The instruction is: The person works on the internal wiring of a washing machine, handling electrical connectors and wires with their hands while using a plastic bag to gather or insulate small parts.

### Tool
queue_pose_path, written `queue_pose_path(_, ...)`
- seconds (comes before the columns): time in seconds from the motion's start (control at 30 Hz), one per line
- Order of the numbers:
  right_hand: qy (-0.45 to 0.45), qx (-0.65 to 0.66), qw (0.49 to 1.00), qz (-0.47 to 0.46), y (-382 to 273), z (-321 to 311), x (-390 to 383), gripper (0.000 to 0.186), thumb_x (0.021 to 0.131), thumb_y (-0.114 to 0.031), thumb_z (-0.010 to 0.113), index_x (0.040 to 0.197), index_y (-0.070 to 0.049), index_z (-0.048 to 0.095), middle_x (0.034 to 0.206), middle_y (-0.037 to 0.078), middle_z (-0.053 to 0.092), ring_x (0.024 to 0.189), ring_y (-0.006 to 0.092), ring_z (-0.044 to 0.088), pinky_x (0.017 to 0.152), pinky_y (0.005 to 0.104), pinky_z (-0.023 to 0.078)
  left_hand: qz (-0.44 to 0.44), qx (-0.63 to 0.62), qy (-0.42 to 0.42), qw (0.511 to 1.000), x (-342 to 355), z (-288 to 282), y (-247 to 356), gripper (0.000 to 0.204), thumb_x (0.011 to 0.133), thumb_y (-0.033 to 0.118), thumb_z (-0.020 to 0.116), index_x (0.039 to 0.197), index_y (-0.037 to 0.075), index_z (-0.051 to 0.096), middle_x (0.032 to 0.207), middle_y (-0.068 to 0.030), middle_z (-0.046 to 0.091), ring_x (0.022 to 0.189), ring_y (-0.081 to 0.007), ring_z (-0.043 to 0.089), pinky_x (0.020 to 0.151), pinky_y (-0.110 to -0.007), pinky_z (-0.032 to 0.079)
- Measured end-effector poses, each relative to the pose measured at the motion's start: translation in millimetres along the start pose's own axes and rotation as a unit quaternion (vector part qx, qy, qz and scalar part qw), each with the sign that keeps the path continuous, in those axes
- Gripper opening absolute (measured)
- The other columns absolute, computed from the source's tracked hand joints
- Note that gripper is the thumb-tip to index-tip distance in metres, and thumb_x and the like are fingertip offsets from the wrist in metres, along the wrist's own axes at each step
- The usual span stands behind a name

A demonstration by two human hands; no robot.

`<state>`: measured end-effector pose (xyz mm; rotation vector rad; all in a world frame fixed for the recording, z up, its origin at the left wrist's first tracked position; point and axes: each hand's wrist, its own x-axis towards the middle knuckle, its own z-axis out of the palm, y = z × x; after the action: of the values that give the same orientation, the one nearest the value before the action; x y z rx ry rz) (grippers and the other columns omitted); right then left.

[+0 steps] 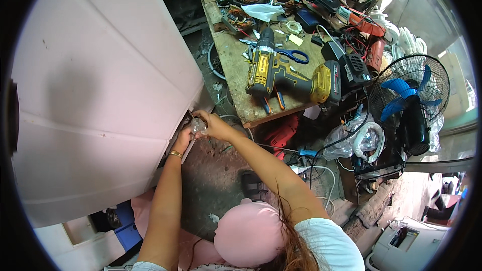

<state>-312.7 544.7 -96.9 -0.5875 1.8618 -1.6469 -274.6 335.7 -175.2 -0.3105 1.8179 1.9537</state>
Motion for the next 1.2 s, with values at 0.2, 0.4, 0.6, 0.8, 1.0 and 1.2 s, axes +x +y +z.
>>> queue_pose_path(0.2, 0.091, 0.019, 0.990, -0.103, 19, 5, 30, 0.052, 0.069, -0.020, 0.087, 0.112, -0.001, 0.063, 0.079, 0.010, 0.067, 0.067, 0.0187, 0.063, 0.064, 0.0323, 0.052, -0.008, 0.140, 0.047, 0.989, 30, -14, -10, 0.017, 0.089, 0.016, 0.050, 0.085, 0.008, 0.064, 0.075, 0.0030, 0.058, 0.065, -0.0098, 0.051, 0.064, -0.025, 0.041)
queue_pose_path(0.4, 0.238, -0.196, 0.951, 0.034, 9, 26, 22, 0.042, 0.076, -0.023, 0.076, 0.110, -0.001, 0.065, 0.082, 0.024, 0.069, 0.080, 0.0346, 0.070, 0.070, 0.0437, 0.053, 0.252, 0.330, 0.216, 0.884, 4, 29, -37, 0.056, 0.085, 0.013, 0.056, 0.136, -0.007, 0.043, 0.129, -0.0259, 0.056, 0.122, -0.0349, 0.054, 0.103, -0.039, 0.041)
queue_pose_path(0.6, 0.287, -0.203, 0.930, 0.106, -10, 47, 24, 0.042, 0.078, -0.023, 0.072, 0.112, 0.000, 0.065, 0.088, 0.027, 0.068, 0.086, 0.0443, 0.067, 0.076, 0.0499, 0.053, 0.290, 0.202, 0.291, 0.889, -12, 83, -28, 0.057, 0.093, 0.026, 0.060, 0.140, -0.001, 0.040, 0.127, -0.0251, 0.056, 0.121, -0.0374, 0.054, 0.101, -0.043, 0.042)
queue_pose_path(0.8, 0.217, -0.103, 0.971, -0.001, 14, 20, 37, 0.057, 0.071, -0.039, 0.081, 0.111, 0.001, 0.067, 0.090, 0.025, 0.071, 0.088, 0.0393, 0.070, 0.079, 0.0434, 0.054, 0.265, 0.215, 0.280, 0.897, 1, 66, -26, 0.040, 0.099, 0.020, 0.053, 0.133, 0.000, 0.047, 0.116, -0.0259, 0.063, 0.106, -0.0415, 0.061, 0.091, -0.044, 0.047)
queue_pose_path(1.0, 0.284, -0.093, 0.946, 0.122, -4, 45, 43, 0.055, 0.071, -0.035, 0.080, 0.104, 0.007, 0.070, 0.088, 0.025, 0.071, 0.085, 0.0336, 0.072, 0.077, 0.0407, 0.054, 0.298, 0.192, 0.313, 0.881, -9, 69, -25, 0.049, 0.102, 0.030, 0.050, 0.134, -0.006, 0.045, 0.120, -0.0290, 0.061, 0.109, -0.0432, 0.061, 0.091, -0.045, 0.047)
queue_pose_path(1.2, 0.317, -0.088, 0.929, 0.167, 1, 39, 50, 0.049, 0.068, -0.030, 0.076, 0.102, 0.006, 0.070, 0.081, 0.024, 0.070, 0.080, 0.0328, 0.071, 0.075, 0.0420, 0.054, 0.268, 0.157, 0.274, 0.910, -1, 72, -28, 0.061, 0.102, 0.046, 0.047, 0.131, -0.007, 0.047, 0.119, -0.0280, 0.063, 0.110, -0.0430, 0.062, 0.090, -0.046, 0.047)
